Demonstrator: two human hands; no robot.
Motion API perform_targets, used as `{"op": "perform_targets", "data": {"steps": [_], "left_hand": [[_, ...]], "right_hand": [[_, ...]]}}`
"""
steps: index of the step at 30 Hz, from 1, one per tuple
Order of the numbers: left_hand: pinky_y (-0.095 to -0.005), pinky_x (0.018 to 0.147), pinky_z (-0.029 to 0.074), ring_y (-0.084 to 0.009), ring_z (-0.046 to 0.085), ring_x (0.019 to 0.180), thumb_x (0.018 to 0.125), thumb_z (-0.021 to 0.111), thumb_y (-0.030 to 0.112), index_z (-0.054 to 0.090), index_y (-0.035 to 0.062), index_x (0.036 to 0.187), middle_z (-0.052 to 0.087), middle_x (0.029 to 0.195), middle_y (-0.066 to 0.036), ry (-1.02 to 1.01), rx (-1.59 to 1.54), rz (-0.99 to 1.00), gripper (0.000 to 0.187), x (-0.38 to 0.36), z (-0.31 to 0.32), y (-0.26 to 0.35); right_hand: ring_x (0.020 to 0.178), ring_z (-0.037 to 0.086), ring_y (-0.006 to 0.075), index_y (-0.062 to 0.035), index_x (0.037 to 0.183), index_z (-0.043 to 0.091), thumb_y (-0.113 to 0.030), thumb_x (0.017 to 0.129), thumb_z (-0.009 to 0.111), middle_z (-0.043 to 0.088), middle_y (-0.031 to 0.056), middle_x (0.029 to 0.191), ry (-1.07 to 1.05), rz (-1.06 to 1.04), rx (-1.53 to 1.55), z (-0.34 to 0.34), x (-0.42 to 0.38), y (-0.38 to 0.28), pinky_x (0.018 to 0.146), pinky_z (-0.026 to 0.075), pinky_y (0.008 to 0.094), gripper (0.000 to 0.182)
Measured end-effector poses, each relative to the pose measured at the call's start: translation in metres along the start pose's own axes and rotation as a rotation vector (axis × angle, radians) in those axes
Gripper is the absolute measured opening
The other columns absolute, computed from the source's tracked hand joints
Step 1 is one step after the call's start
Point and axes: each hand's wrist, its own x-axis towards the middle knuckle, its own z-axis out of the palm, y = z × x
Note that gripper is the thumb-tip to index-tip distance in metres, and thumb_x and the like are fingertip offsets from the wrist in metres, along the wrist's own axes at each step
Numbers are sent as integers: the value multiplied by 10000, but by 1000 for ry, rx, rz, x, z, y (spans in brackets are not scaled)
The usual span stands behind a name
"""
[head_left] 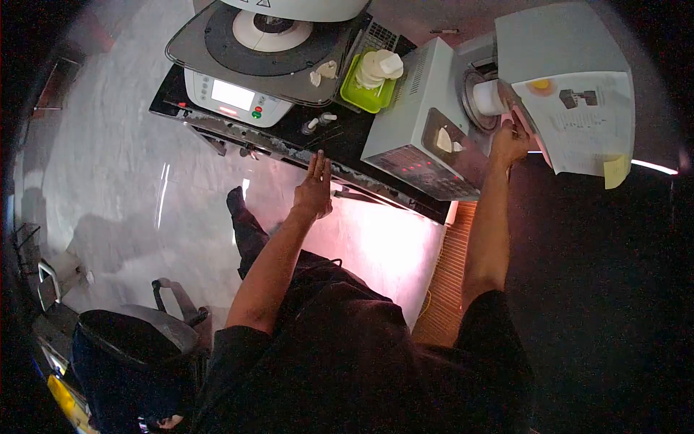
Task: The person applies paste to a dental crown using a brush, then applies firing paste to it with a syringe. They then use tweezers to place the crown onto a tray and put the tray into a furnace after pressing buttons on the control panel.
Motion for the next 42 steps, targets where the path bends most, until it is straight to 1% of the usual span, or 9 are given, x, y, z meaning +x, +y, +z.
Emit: {"op": "perform_targets", "data": {"steps": [7,19,28,31,34,36,38,40,42], "left_hand": [[-416,1052,554,-330,-5,1612,775,804,256,109,5,1645,-67,1737,-184,20,-18,-2,1141,1,5,-2],[-433,1060,548,-308,16,1614,775,815,247,110,17,1647,-73,1741,-160,16,-58,-10,1145,0,2,-1],[-403,1085,528,-318,42,1613,773,772,208,128,11,1645,-52,1739,-178,-38,4,-27,1102,-3,-11,4],[-445,1126,486,-418,29,1595,807,801,322,93,-49,1627,-53,1709,-276,11,70,48,1145,3,4,-5],[-449,1131,480,-414,27,1596,804,802,321,53,-52,1628,-56,1712,-268,-24,60,40,1175,2,1,-3],[-453,1134,475,-433,20,1592,812,804,351,0,-48,1628,-80,1705,-283,-39,155,62,1213,7,6,-8],[-456,1147,462,-438,18,1590,825,800,370,-18,-44,1628,-90,1701,-289,-116,212,47,1219,7,-3,-6],[-457,1170,435,-424,-2,1594,832,788,374,-21,-35,1631,-104,1704,-277,-136,219,53,1208,7,-8,-5],[-439,1196,402,-405,-34,1600,828,758,367,5,-41,1633,-108,1708,-272,-166,194,41,1175,7,-14,-3]], "right_hand": [[673,657,321,-42,1048,815,-382,831,765,719,183,759,10,-80,-226,3,-5,-8,659,506,454,407],[790,685,335,-98,1108,817,-229,800,709,754,174,895,-59,-40,-168,10,6,-13,763,535,446,352],[835,616,242,-41,1088,786,-62,850,660,674,123,893,98,62,-33,-55,-50,-15,760,512,395,270],[942,599,242,-18,1014,669,13,818,634,617,122,1049,205,283,32,-84,-135,-19,798,509,395,202],[972,585,266,-23,1013,603,72,750,663,597,139,1126,129,206,136,-78,-247,0,897,503,391,286],[1124,589,302,-31,993,598,97,723,685,585,181,1284,-216,300,111,-80,-295,-20,957,494,420,311],[1292,543,349,-21,1013,574,107,702,715,510,220,1458,-295,200,102,-69,-320,-20,882,566,397,366],[1003,623,228,-45,1033,586,151,688,736,421,192,1566,-362,294,148,-64,-324,-31,664,576,255,424],[1055,646,231,-38,1056,578,129,706,747,419,209,1561,-403,346,180,-59,-320,-33,637,573,248,423]]}}
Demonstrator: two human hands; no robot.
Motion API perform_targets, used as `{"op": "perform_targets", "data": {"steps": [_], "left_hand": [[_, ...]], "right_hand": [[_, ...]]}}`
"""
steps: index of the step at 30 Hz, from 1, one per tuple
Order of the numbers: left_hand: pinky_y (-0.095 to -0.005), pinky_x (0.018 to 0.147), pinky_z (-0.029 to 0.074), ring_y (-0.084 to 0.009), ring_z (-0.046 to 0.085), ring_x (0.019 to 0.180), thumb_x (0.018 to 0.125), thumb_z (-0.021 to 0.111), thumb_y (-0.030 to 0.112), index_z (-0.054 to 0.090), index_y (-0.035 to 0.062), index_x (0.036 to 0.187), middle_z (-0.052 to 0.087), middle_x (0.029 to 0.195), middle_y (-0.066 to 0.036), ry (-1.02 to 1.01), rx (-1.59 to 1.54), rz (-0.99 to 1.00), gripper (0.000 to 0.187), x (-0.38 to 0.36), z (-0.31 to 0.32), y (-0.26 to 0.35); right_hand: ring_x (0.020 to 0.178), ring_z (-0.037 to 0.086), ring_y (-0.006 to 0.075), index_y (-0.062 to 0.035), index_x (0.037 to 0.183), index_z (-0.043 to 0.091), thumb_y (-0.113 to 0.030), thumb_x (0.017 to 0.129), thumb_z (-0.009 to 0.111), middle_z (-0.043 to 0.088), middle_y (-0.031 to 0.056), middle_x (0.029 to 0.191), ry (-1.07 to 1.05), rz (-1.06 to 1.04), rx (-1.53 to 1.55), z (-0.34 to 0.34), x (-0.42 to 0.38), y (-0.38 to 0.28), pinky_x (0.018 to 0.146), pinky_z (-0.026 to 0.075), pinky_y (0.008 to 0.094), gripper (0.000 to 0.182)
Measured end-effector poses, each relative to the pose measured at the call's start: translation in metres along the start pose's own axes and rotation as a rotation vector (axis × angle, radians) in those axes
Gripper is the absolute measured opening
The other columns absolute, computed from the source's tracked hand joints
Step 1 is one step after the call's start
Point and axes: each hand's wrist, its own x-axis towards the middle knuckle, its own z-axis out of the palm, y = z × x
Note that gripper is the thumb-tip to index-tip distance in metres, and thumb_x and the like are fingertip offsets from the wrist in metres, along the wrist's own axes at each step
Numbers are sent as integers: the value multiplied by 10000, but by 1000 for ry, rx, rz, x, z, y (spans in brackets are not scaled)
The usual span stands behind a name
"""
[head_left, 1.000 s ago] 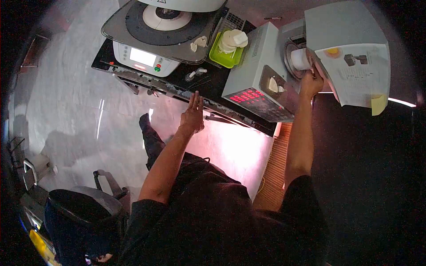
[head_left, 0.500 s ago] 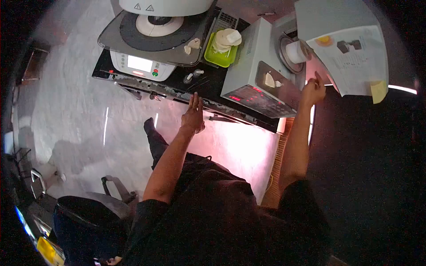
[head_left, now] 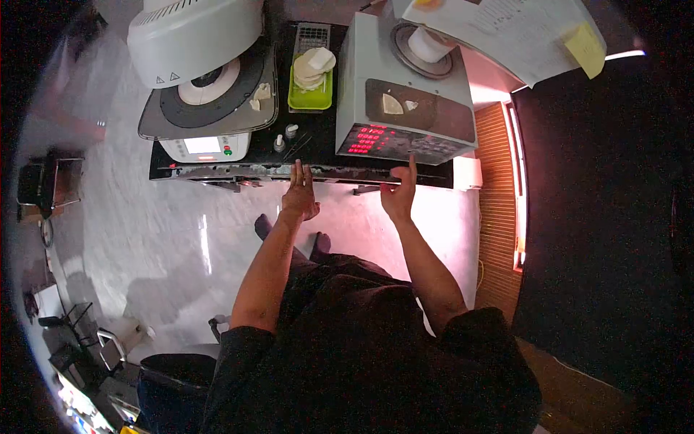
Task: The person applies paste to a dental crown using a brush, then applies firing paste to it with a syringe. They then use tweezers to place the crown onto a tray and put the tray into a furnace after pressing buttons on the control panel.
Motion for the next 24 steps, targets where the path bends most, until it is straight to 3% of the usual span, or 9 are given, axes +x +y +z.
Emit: {"op": "perform_targets", "data": {"steps": [6,9,10,13,15,18,19,20,24], "left_hand": [[-450,1191,410,-385,-27,1603,853,766,404,14,-20,1640,-119,1714,-246,-50,1,-34,1169,-3,-9,5],[-449,1193,409,-381,-27,1604,859,762,402,12,-12,1643,-116,1715,-242,-57,2,-37,1161,-3,-11,5],[-461,1183,419,-394,-12,1601,855,778,405,-4,-11,1641,-117,1714,-244,-39,-3,-29,1184,-1,-6,2],[-484,1164,438,-418,17,1594,851,806,416,-38,-9,1637,-122,1711,-247,-16,-9,-12,1229,3,2,0],[-483,1166,436,-417,15,1595,860,795,424,-42,-6,1638,-130,1711,-244,-39,0,-30,1221,3,-1,2],[-479,1173,428,-414,13,1596,876,780,414,-48,-3,1639,-134,1710,-244,-10,5,-3,1200,5,5,-3],[-477,1177,423,-413,15,1596,880,776,407,-49,-3,1639,-131,1711,-243,-17,10,-3,1194,4,3,-2],[-476,1182,418,-412,17,1596,883,772,401,-50,-3,1639,-127,1712,-241,-23,21,-6,1187,3,-1,-2],[-418,1207,385,-383,-41,1602,890,730,426,30,18,1653,-126,1720,-222,-28,37,-2,1112,-2,-3,-4]], "right_hand": [[874,668,192,4,1286,541,74,709,755,518,207,1426,-50,17,19,16,10,14,632,597,267,619],[759,661,165,-38,1350,572,76,707,737,587,163,1305,-91,-28,91,17,7,30,623,571,255,674],[735,659,158,-53,1329,595,78,706,731,612,150,1256,-99,-25,77,15,7,34,616,564,256,652],[769,699,175,-37,1031,632,104,715,704,640,161,1319,-27,-62,-20,-4,9,38,612,568,278,354],[816,724,209,-23,844,651,110,735,663,741,162,1135,59,-65,-42,-13,7,29,636,583,308,172],[822,726,229,-30,863,659,99,737,663,750,154,1058,85,-293,-154,-21,-7,33,664,588,321,180],[812,729,241,-32,851,663,100,747,655,751,138,1001,37,-216,-173,-23,-15,33,684,586,320,169],[824,731,227,-39,870,690,82,775,662,760,122,1003,-83,45,-14,-24,-33,30,704,583,317,156],[861,743,209,-57,1009,753,-21,828,698,778,90,1001,-549,269,-108,-33,-59,49,736,603,345,193]]}}
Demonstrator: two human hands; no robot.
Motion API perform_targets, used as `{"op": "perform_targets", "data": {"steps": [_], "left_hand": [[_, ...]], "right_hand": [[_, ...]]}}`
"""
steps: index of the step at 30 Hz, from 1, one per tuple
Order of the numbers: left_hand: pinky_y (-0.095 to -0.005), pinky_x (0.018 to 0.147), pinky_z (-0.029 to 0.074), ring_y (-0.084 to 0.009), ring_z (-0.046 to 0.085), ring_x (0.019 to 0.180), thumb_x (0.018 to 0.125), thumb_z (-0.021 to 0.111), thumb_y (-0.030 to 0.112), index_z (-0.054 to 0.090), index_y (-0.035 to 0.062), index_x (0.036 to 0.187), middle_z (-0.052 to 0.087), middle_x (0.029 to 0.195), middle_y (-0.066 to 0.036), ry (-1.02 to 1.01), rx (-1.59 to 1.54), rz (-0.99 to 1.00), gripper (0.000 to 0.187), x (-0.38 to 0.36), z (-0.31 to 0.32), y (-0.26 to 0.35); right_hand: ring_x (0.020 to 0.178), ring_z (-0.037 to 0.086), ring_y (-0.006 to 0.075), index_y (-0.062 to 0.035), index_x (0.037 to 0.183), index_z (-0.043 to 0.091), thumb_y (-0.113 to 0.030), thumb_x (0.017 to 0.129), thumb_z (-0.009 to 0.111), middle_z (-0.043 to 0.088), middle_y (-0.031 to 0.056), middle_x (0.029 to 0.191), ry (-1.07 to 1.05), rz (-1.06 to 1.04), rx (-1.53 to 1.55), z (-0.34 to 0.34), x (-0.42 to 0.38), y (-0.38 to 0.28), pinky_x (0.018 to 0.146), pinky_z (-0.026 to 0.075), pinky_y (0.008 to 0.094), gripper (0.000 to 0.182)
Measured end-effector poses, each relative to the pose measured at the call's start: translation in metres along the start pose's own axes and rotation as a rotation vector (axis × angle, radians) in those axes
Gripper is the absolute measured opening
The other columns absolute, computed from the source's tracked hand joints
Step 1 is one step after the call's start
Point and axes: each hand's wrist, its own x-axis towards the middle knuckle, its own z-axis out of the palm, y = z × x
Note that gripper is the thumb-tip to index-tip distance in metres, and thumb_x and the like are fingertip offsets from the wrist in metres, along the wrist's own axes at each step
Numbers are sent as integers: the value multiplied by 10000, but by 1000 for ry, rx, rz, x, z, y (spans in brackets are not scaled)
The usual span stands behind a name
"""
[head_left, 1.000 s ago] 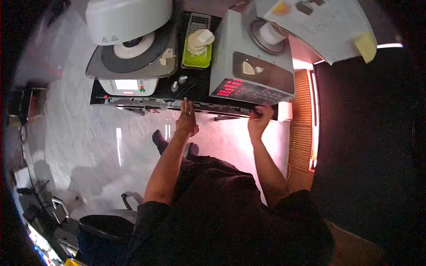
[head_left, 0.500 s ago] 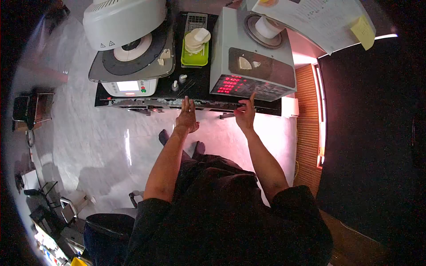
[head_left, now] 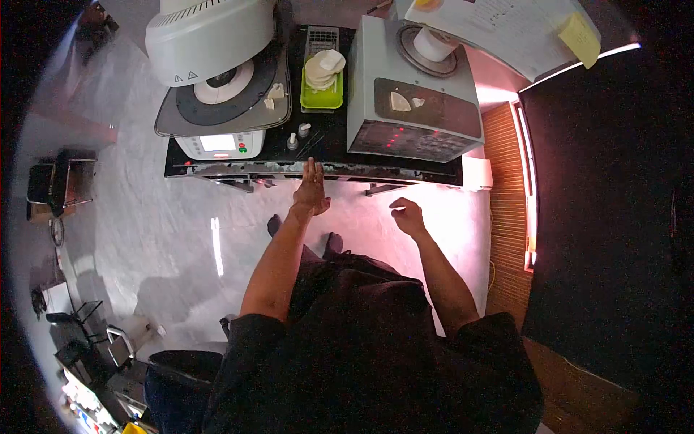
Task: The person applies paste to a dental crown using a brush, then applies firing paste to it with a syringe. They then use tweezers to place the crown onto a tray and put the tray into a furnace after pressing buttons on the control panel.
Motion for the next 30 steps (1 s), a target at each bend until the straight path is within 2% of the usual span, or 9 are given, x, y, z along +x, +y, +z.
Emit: {"op": "perform_targets", "data": {"steps": [3,6,8,10,14,16,17,24,30], "left_hand": [[-395,1167,433,-346,219,1576,909,725,352,307,19,1606,165,1704,-240,297,-81,107,878,-8,21,-15],[-379,1023,542,-309,625,1292,916,724,278,621,1,1365,634,1393,-217,441,-428,238,538,-32,38,-41],[-365,809,593,-262,766,857,928,715,262,741,-24,1079,776,903,-141,392,-635,-16,325,-75,39,-46],[-359,658,559,-202,711,672,945,698,242,725,-11,918,719,720,-116,438,-791,34,255,-104,85,-93],[-407,578,477,-215,558,541,963,656,272,626,-4,768,581,620,-188,425,-894,-462,339,-192,81,-118],[-439,579,464,-265,553,529,953,646,296,623,-21,759,559,608,-204,523,-689,-514,372,-214,88,-134],[-454,580,458,-289,550,523,948,641,308,621,-29,755,547,603,-212,566,-588,-532,389,-220,86,-140],[-482,602,484,-379,583,550,892,684,276,613,-20,679,578,593,-224,506,-510,-379,371,-206,50,-140],[-396,618,518,-281,634,624,832,836,277,636,44,753,664,686,-137,314,-469,-345,316,-205,28,-205]], "right_hand": [[881,737,201,-50,1018,756,-43,828,718,773,86,995,-95,-27,23,5,-13,26,788,610,347,195],[894,728,193,-29,984,751,-42,820,730,764,95,969,-54,25,93,14,-21,76,795,606,347,166],[817,704,170,-30,962,743,-60,840,725,751,78,913,63,60,152,16,-34,97,724,588,317,127],[749,689,144,-48,955,745,-91,885,699,744,71,867,132,26,273,26,-45,130,658,576,308,95],[674,682,139,-55,932,736,-113,916,675,731,58,807,153,462,481,38,-66,127,584,558,286,86],[672,688,154,-48,930,733,-123,929,663,731,62,811,127,80,270,97,-63,226,579,559,285,102],[666,681,152,-45,927,730,-143,937,665,726,69,807,83,542,734,80,-73,171,578,556,279,118],[667,673,144,-44,935,725,-146,921,694,719,55,809,-65,374,806,123,-44,91,591,559,295,107],[692,694,156,-23,933,733,-101,868,711,726,65,805,19,308,516,150,-24,22,602,571,296,104]]}}
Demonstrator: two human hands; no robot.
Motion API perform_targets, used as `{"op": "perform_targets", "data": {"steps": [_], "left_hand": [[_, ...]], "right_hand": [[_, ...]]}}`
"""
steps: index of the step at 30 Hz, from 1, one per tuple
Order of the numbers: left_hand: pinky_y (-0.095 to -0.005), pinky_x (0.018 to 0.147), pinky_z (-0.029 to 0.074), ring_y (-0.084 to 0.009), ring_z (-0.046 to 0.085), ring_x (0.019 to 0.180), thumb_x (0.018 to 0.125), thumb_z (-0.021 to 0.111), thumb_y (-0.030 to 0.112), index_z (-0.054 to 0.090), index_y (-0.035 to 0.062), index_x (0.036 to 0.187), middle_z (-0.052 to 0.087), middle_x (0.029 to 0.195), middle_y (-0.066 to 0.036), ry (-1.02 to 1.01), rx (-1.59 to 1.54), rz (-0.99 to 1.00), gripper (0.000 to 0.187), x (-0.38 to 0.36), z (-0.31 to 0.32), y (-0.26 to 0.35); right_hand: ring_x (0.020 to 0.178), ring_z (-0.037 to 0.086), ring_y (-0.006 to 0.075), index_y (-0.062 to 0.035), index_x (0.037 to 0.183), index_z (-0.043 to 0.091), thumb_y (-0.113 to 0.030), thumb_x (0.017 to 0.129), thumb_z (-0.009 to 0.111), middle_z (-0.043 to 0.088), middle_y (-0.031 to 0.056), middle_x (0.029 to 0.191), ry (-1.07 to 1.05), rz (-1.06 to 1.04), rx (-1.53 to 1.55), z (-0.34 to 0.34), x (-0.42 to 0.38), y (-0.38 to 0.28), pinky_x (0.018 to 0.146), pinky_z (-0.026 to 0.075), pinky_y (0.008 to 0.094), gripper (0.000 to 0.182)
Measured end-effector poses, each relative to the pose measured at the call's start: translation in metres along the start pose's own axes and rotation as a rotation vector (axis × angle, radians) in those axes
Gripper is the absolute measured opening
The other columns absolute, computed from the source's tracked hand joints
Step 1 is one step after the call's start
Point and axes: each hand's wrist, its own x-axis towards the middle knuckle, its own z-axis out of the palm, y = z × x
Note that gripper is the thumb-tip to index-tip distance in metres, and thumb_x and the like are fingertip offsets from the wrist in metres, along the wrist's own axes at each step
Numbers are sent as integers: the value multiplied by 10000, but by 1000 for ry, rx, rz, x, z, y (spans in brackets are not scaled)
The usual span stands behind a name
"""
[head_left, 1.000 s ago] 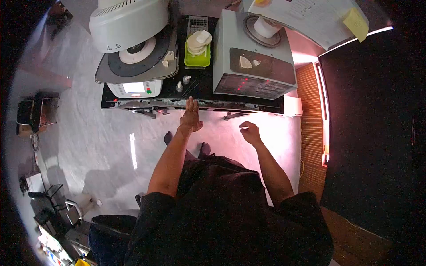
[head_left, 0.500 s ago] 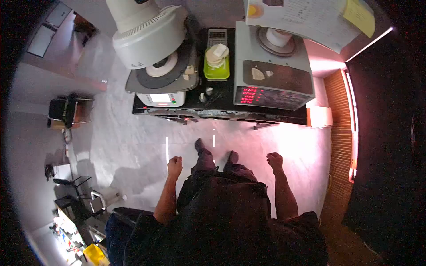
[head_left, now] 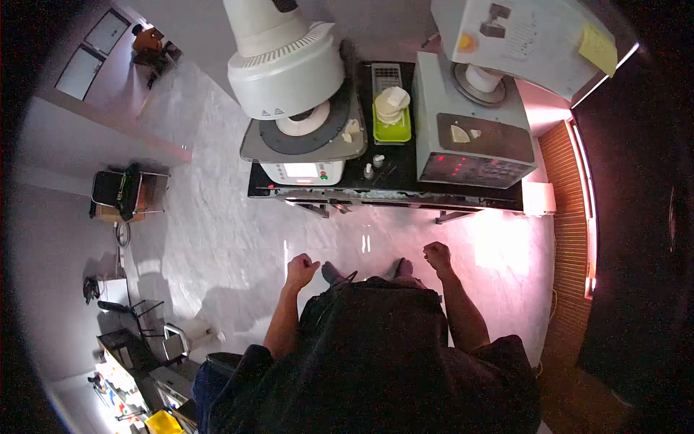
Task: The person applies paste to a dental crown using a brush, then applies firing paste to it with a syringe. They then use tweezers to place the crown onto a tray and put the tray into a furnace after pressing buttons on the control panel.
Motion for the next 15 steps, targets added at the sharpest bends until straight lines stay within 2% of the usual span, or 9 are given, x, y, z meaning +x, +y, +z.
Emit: {"op": "perform_targets", "data": {"steps": [4,5,6,8,9,12,13,15], "left_hand": [[-378,672,557,-204,686,699,847,824,289,679,36,805,708,734,-99,25,-127,-68,294,6,-22,-75],[-378,681,563,-201,696,716,847,820,289,694,38,820,719,750,-98,46,-124,-83,282,7,-25,-97],[-378,689,570,-197,706,734,848,816,289,708,40,835,729,766,-96,65,-122,-99,272,8,-28,-118],[-363,703,579,-193,716,748,874,774,273,734,38,856,751,805,-89,28,-296,-210,239,8,-27,-163],[-355,710,583,-190,721,756,887,752,265,746,38,867,762,824,-86,7,-384,-274,229,3,-25,-186],[-328,631,567,-184,725,736,940,688,295,765,4,1007,772,871,-100,-142,-691,-376,308,-16,-26,-258],[-321,621,562,-183,729,745,962,634,238,771,13,1020,777,905,-112,-223,-782,-305,270,-26,-28,-294],[-317,606,550,-185,731,752,939,653,227,776,22,1005,778,923,-115,-371,-521,-372,248,-36,-25,-349]], "right_hand": [[680,696,167,-21,915,741,-84,842,716,728,75,795,16,96,-9,41,-4,-4,602,576,297,99],[665,693,171,-23,917,740,-74,839,710,727,78,796,29,20,32,55,-9,-1,590,574,298,98],[657,691,168,-23,919,738,-71,849,701,727,79,801,21,-27,-87,69,-2,21,574,570,301,92],[657,691,166,-22,921,738,-70,861,693,730,79,805,-108,54,128,89,-17,15,566,569,303,89],[657,696,167,-25,907,745,-87,867,697,729,82,782,-34,-62,-208,105,-3,50,563,567,301,87],[676,707,155,-28,893,745,-93,866,703,732,83,769,-2,149,-330,134,-31,25,557,563,297,81],[719,726,176,-54,878,766,-191,835,752,752,92,783,-32,186,-297,140,-52,0,604,583,326,144],[805,749,279,-77,874,788,-311,845,731,770,125,848,39,248,-610,156,-58,14,736,596,399,243]]}}
